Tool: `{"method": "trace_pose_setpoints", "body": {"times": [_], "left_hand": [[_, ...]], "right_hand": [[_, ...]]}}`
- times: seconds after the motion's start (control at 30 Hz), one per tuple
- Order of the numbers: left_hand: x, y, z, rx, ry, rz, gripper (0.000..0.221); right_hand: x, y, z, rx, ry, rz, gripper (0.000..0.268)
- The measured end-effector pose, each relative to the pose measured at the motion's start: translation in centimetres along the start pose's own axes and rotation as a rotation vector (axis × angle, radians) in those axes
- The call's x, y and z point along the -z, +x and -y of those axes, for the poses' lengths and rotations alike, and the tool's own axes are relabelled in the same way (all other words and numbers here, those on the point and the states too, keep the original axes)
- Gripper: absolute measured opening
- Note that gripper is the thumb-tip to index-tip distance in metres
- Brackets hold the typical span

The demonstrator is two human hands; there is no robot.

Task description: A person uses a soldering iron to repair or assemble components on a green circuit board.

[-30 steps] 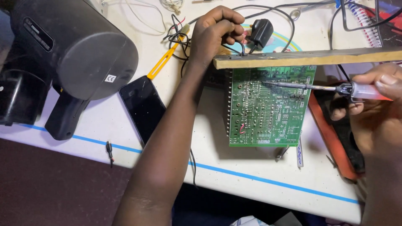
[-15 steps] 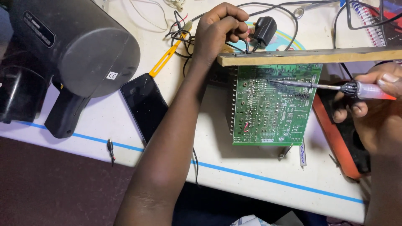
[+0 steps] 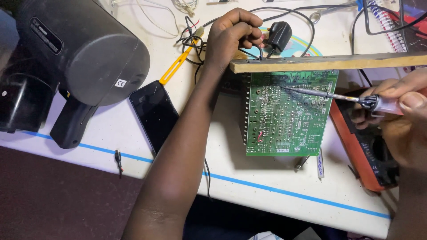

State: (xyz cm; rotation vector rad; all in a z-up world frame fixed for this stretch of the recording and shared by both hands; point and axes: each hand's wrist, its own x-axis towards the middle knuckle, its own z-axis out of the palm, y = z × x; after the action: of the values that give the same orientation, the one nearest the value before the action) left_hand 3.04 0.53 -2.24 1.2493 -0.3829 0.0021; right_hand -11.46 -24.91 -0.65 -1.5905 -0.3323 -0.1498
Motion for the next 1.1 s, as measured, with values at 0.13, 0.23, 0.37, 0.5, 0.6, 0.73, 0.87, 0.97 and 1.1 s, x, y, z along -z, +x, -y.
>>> {"method": "trace_pose_setpoints", "body": {"times": [0.13,0.23,0.37,0.5,0.6,0.73,0.87,0.97,1.1], "left_hand": [[-0.1,-0.1,-0.2,0.013,0.021,-0.008,0.011],[-0.1,0.0,-0.1,0.014,0.040,-0.011,0.012],[0.0,0.1,0.0,0.000,0.039,-0.002,0.011],[0.1,0.2,0.3,-0.009,0.031,0.012,0.011],[0.2,0.2,0.5,-0.017,0.029,0.018,0.012],[0.0,0.1,0.1,0.010,0.032,-0.002,0.012],[0.0,0.1,0.1,-0.003,0.032,0.012,0.012],[0.0,0.1,0.1,-0.014,0.025,0.020,0.012],[0.0,0.1,0.2,-0.006,0.031,0.011,0.012]], "right_hand": [[0.7,-0.2,-0.8,-0.016,0.056,-0.018,0.022],[0.4,0.0,-0.7,0.105,0.029,0.000,0.023],[1.1,-0.1,-1.0,0.126,0.018,0.037,0.017],[1.2,-0.2,-1.0,0.226,-0.082,0.112,0.015],[2.0,0.0,-1.4,0.295,-0.156,0.150,0.015],[2.8,0.2,-1.7,0.272,-0.160,0.198,0.014],[2.8,0.9,-1.5,0.256,-0.185,0.232,0.011],[2.2,1.1,-1.1,0.247,-0.121,0.246,0.013],[1.4,1.4,-0.2,0.228,-0.074,0.263,0.011]]}}
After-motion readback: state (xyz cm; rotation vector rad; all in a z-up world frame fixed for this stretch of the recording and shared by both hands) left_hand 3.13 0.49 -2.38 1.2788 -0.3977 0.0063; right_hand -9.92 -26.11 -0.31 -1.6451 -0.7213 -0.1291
